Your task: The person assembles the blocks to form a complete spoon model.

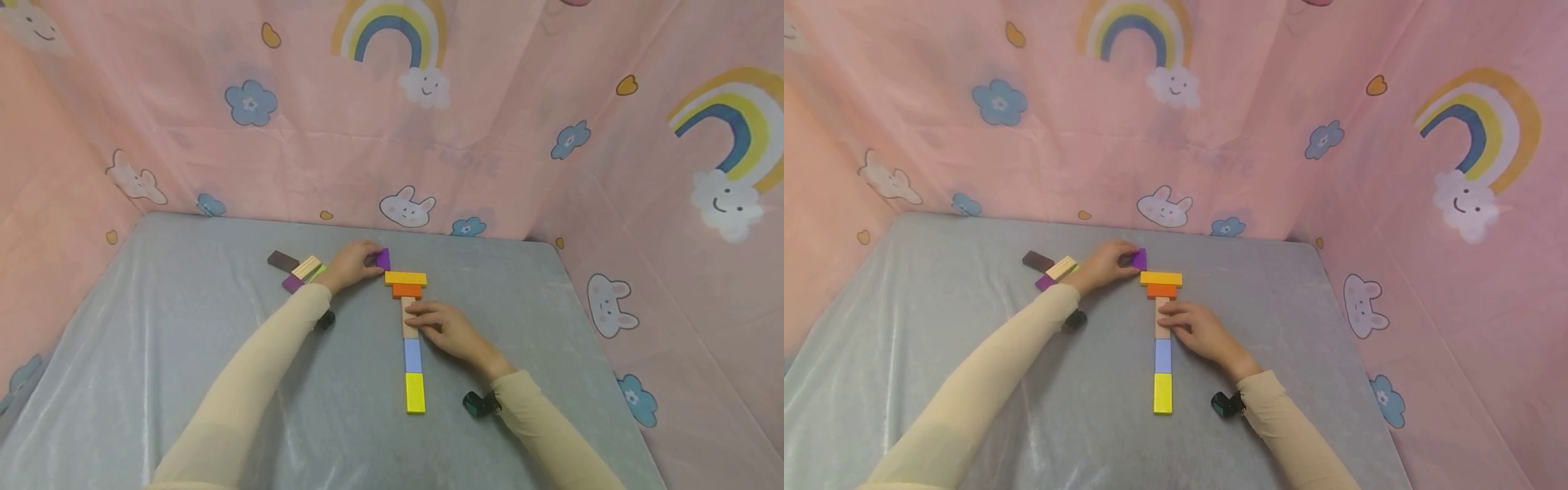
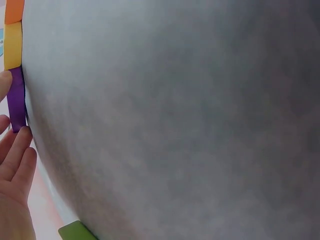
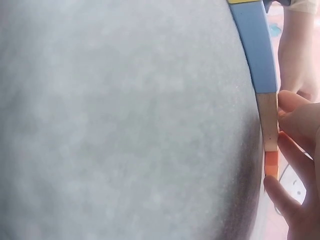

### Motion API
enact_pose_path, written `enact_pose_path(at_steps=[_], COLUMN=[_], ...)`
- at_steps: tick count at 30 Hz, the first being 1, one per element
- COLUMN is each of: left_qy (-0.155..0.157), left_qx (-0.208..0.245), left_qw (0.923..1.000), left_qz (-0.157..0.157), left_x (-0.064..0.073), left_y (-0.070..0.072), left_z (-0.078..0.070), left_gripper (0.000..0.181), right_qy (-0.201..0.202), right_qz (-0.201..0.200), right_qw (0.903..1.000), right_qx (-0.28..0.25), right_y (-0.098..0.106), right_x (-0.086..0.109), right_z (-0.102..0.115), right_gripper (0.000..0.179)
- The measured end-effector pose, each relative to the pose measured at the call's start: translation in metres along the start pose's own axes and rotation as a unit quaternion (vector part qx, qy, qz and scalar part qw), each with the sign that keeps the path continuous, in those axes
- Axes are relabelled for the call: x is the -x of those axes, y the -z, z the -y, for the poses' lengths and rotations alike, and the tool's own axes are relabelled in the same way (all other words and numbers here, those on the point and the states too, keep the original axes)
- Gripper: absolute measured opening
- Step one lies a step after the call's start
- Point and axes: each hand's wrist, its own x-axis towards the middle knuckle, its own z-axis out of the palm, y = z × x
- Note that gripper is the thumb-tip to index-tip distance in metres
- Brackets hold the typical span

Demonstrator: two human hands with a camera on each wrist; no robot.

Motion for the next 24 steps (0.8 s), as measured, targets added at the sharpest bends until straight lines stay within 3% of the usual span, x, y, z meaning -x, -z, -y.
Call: enact_pose_path(at_steps=[24], left_qy=[-0.013], left_qx=[0.01], left_qw=[0.9999], left_qz=[0.004], left_x=[-0.0002], left_y=[-0.0038], left_z=[0.0051], left_gripper=[0.056], right_qy=[0.002], right_qz=[-0.004], right_qw=[1.0], right_qx=[-0.003], right_y=[-0.0007], right_x=[0.0011], right_z=[-0.0003], right_gripper=[0.027])
